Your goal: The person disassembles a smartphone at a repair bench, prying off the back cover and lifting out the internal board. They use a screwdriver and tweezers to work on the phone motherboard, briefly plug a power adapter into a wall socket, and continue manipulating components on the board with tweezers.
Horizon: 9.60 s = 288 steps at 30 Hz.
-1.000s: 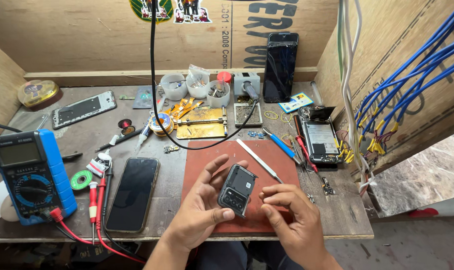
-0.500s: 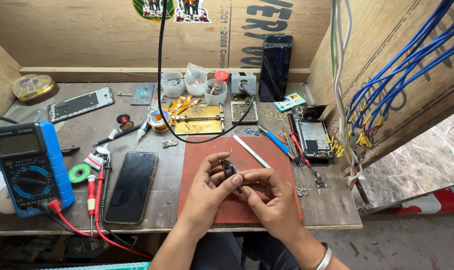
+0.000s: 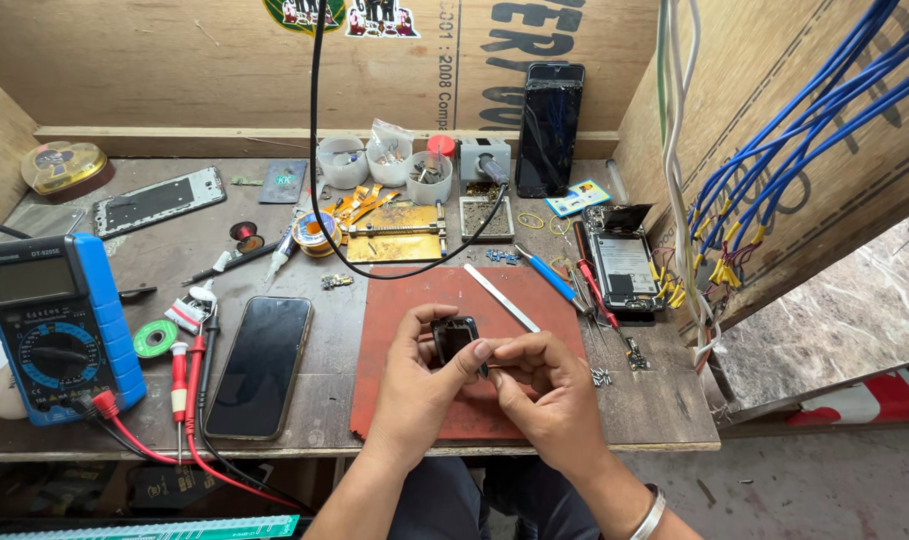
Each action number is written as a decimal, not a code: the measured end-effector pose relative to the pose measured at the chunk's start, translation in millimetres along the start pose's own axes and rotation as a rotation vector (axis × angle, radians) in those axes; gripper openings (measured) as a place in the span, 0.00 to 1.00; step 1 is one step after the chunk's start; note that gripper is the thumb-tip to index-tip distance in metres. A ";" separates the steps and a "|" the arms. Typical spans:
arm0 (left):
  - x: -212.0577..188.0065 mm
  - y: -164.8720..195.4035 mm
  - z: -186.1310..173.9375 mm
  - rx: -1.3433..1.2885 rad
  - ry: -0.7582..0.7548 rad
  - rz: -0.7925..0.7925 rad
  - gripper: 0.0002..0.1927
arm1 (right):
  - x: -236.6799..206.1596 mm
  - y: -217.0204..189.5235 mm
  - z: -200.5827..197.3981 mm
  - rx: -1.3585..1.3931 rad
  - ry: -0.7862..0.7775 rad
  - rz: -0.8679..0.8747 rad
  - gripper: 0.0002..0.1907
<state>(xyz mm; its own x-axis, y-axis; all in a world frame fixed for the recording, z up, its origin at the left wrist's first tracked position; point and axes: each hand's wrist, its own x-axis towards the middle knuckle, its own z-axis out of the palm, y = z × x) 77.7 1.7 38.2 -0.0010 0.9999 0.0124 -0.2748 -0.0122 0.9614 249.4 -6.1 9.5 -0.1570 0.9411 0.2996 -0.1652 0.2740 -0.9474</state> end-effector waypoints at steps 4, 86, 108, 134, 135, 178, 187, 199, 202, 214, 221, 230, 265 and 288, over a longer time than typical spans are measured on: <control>-2.0 1.5 2.2 0.077 0.049 -0.037 0.28 | 1.2 1.5 0.2 0.031 -0.004 0.011 0.11; -16.3 18.3 -0.8 0.415 -0.172 0.297 0.47 | 5.8 -11.4 1.5 -0.051 0.058 0.119 0.15; -19.0 16.9 -9.8 0.312 -0.195 0.097 0.49 | 25.4 -24.4 30.8 -0.310 0.125 -0.096 0.15; -17.6 10.3 -2.3 0.509 -0.055 0.404 0.40 | 21.6 -51.1 26.3 -0.569 0.128 -0.203 0.06; -17.7 11.9 -3.2 0.484 -0.060 0.398 0.40 | 21.6 -51.2 25.8 -0.581 0.109 -0.245 0.06; -0.8 -6.1 -11.5 -0.179 0.085 0.194 0.36 | 11.0 -25.2 17.1 -0.301 -0.017 -0.061 0.16; -0.5 -14.6 -11.0 -0.116 0.083 0.221 0.26 | 9.8 -22.0 14.9 -0.307 0.017 -0.024 0.14; -3.6 -8.6 -3.1 -0.024 0.188 0.205 0.27 | 8.8 -5.0 14.8 -0.350 0.027 -0.074 0.15; -3.8 -9.8 -3.7 -0.037 0.206 0.206 0.27 | 9.4 -5.1 15.9 -0.362 0.034 -0.090 0.15; 3.1 -19.6 -8.9 -0.271 0.211 0.168 0.27 | 9.2 -8.6 22.6 -0.363 0.043 -0.170 0.15; 3.4 -19.0 -9.5 -0.327 0.201 0.140 0.27 | 9.8 -9.1 22.6 -0.432 0.072 -0.275 0.17; 3.8 -17.2 -9.3 -0.383 0.183 0.100 0.27 | 8.7 -8.1 23.1 -0.529 0.093 -0.331 0.19; 5.1 -17.6 -11.9 -0.468 0.169 -0.079 0.27 | 8.7 -11.7 24.8 -0.491 0.163 -0.378 0.24; -9.4 12.4 -16.9 -0.520 -0.054 -0.080 0.31 | 39.7 -24.1 -25.7 -0.103 0.121 0.194 0.27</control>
<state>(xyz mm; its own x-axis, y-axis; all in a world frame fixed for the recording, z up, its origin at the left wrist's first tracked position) 58.1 -7.7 45.4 0.0854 0.9960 -0.0275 -0.7129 0.0804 0.6966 272.2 29.8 41.3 -0.0575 0.9932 0.1012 -0.0421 0.0988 -0.9942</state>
